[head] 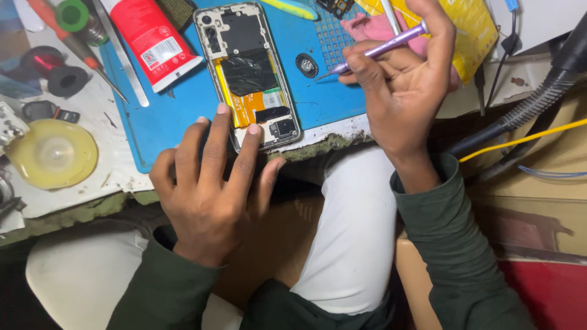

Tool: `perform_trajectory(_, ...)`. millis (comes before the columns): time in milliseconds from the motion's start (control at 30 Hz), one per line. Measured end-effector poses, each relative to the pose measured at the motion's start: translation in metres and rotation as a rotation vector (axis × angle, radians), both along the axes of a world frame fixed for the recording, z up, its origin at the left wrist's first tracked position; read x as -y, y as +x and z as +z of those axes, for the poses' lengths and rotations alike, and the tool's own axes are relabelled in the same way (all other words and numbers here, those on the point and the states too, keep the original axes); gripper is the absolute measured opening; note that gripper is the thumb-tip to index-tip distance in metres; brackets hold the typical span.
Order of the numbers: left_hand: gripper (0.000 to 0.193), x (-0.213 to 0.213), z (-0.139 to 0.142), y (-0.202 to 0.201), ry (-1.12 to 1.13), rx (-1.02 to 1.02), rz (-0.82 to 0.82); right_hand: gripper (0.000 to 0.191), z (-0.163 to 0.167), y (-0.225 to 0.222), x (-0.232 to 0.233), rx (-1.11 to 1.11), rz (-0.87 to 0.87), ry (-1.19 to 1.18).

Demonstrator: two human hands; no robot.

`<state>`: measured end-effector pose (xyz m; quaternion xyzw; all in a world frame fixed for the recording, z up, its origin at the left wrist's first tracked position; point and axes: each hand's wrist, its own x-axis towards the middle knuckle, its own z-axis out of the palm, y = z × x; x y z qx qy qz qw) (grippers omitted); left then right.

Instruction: The person repairs a disassembled smartphone on a cluttered workbench, using a small screwdriver to work on the phone's internal components while holding the phone steady with the other hand. They pick up and set down small screws and parts, then lift the phone and handle its detached back cover at the end.

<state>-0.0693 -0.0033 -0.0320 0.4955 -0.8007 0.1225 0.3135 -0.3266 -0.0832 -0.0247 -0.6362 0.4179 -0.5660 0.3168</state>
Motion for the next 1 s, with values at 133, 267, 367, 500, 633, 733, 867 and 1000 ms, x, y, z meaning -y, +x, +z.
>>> perform_trajectory(133, 0.043, -0.002, 0.001, 0.000, 0.001, -0.004, -0.007, 0.062, 0.002, -0.001, 0.000, -0.011, 0.031, 0.013)
perform_trajectory(267, 0.043, -0.003, 0.008, -0.001, 0.005, -0.013, -0.001, 0.062, 0.006, 0.001, -0.001, -0.025, 0.032, 0.009)
perform_trajectory(367, 0.044, -0.001, 0.021, -0.010, 0.013, -0.062, 0.023, 0.064, 0.009, 0.001, -0.001, -0.002, 0.025, 0.026)
perform_trajectory(500, 0.054, 0.004, 0.031, -0.042, 0.049, -0.130, 0.115, 0.064, 0.010, 0.003, -0.003, 0.066, -0.003, 0.046)
perform_trajectory(633, 0.034, 0.009, 0.026, -0.055, 0.007, -0.171, 0.163, 0.063, 0.013, 0.003, -0.008, 0.082, -0.019, 0.035)
perform_trajectory(733, 0.030, 0.003, 0.027, -0.048, 0.025, -0.186, 0.108, 0.061, 0.018, 0.002, -0.012, 0.096, -0.003, 0.011)
perform_trajectory(867, 0.030, -0.007, 0.038, -0.027, 0.054, -0.169, -0.003, 0.059, 0.023, 0.010, -0.011, 0.065, 0.038, -0.070)
perform_trajectory(1000, 0.030, -0.007, 0.045, -0.008, 0.091, -0.193, -0.085, 0.059, 0.024, 0.026, 0.005, 0.116, 0.048, -0.007)
